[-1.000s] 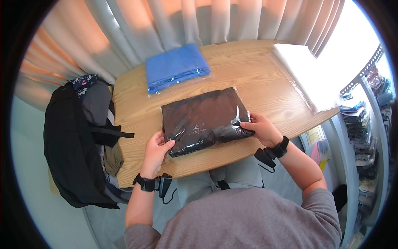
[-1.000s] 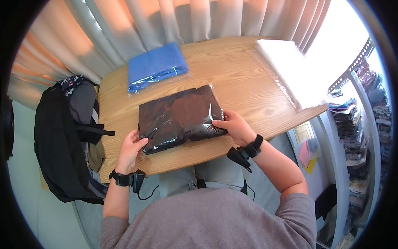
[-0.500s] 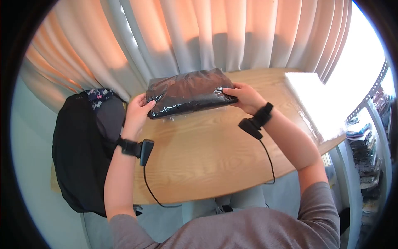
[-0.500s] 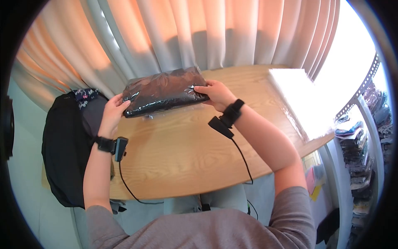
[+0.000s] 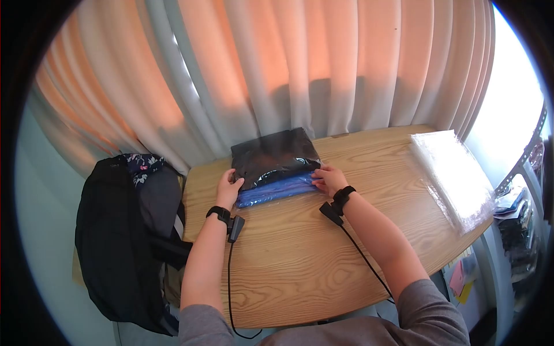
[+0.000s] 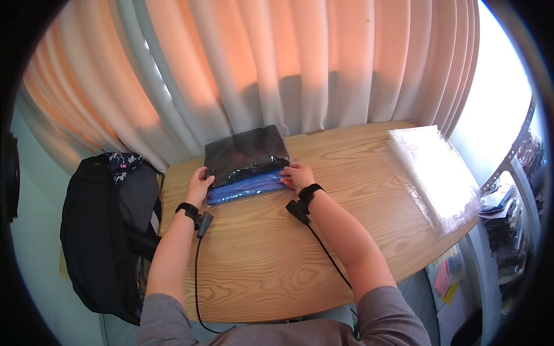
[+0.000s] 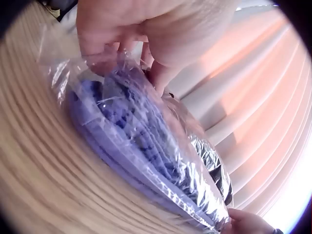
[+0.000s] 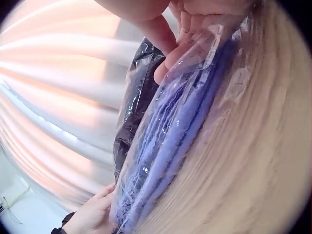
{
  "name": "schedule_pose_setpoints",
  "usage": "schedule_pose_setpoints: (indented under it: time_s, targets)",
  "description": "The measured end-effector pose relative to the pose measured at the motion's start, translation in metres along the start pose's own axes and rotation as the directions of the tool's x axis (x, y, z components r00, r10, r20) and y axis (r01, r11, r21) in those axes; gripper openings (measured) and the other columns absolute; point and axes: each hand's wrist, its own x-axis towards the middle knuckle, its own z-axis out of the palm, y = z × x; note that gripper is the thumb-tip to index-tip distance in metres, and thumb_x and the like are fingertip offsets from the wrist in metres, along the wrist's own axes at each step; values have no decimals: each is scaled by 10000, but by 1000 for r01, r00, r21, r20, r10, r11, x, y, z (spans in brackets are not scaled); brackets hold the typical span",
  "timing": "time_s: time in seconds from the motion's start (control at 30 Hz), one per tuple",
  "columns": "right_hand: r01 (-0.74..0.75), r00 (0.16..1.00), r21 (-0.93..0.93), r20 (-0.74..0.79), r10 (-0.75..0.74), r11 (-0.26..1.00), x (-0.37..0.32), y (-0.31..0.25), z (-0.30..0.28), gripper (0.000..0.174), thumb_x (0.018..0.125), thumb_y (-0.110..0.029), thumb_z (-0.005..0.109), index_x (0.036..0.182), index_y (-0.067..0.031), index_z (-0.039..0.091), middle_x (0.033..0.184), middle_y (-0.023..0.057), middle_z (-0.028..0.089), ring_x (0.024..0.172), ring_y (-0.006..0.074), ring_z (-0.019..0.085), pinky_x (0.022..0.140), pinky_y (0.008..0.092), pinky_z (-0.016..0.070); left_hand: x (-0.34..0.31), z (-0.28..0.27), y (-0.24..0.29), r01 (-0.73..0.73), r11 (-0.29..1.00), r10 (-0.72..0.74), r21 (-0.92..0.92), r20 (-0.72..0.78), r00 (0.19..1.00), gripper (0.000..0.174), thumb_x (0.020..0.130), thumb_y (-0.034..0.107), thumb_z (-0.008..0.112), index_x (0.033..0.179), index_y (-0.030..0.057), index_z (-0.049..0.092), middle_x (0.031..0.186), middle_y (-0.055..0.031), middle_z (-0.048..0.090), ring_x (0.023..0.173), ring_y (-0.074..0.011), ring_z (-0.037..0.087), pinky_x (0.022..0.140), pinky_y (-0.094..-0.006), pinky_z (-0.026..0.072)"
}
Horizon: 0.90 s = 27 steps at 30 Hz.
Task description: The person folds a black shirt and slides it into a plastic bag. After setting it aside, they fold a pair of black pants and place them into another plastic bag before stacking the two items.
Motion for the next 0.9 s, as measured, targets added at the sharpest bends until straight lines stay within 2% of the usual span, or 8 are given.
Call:
schedule_pose_setpoints:
  time_s: [0.17, 0.3, 0.37, 0.43, 0.5, 0.6, 0.73, 0.9]
  targets:
    - [43, 999, 26, 18, -44, 999, -11, 1, -2, 200, 891, -71, 549, 1082, -16, 525, 942, 126, 648, 723, 182, 639, 583, 239, 518, -4, -1, 11, -2, 995, 7, 98, -56, 998, 486, 837, 208, 681, 1252, 25, 506, 1108, -146, 603, 975, -240, 584, 853, -340, 465]
    - [54, 999, 124, -1, -54, 991, -38, -2, -16, 196, 905, -78, 520, 1090, -14, 511, 961, 114, 638, 764, 177, 626, 637, 253, 518, -18, -34, 36, 219, 972, -224, -81, -49, 973, 534, 896, 355, 595, 1280, 7, 466, 1125, -162, 589, 985, -254, 579, 845, -346, 464]
    - [56, 998, 114, -14, -55, 992, -63, 1, -23, 202, 914, -87, 511, 1101, -12, 502, 968, 114, 633, 774, 178, 620, 657, 262, 517, -18, -71, 18, 112, 976, -105, 187, -47, 993, 555, 877, 334, 623, 1287, 0, 455, 1122, -174, 584, 1010, -245, 573, 836, -344, 467]
    - [-60, 991, 113, 126, 46, 992, -91, 6, -35, 234, 930, -108, 499, 1144, -17, 472, 981, 124, 620, 783, 191, 609, 681, 283, 514, -66, -109, 90, 15, 913, -69, 407, 118, 991, 568, 849, 305, 651, 1284, -5, 458, 1181, -191, 553, 1087, -262, 542, 893, -354, 447]
    - [-126, 983, 165, 150, 102, 978, -135, 14, -45, 270, 937, -113, 498, 1186, -29, 434, 998, 138, 613, 794, 199, 605, 714, 300, 510, -108, -148, 114, -141, 825, 110, 547, 89, 990, 556, 832, 266, 659, 1278, -7, 467, 1258, -206, 507, 1175, -296, 490, 973, -370, 403]
    - [-238, 959, 179, 200, 201, 955, -213, 18, -60, 314, 930, -115, 499, 1234, -64, 438, 991, 132, 604, 851, 206, 576, 771, 329, 488, -177, -208, 157, 9, 742, 30, 670, -46, 998, 530, 837, 245, 646, 1272, -5, 477, 1283, -212, 490, 1247, -339, 428, 1026, -390, 368]
    - [-211, 977, 239, 86, 196, 948, -273, 27, -90, 380, 902, -82, 505, 1269, -62, 410, 979, 126, 603, 830, 198, 582, 745, 319, 495, -227, -295, 142, 280, 573, -30, 770, -322, 946, 600, 814, 287, 672, 1298, 8, 451, 1318, -229, 454, 1261, -374, 403, 1007, -430, 391]
    - [-145, 988, 362, 103, 116, 921, -268, 44, -109, 350, 885, -64, 508, 1224, -37, 428, 953, 125, 606, 812, 181, 593, 703, 290, 516, -243, -341, 119, 637, 366, -45, 679, -671, 740, 717, 757, 352, 721, 1326, 33, 422, 1316, -221, 441, 1246, -398, 398, 987, -455, 408]
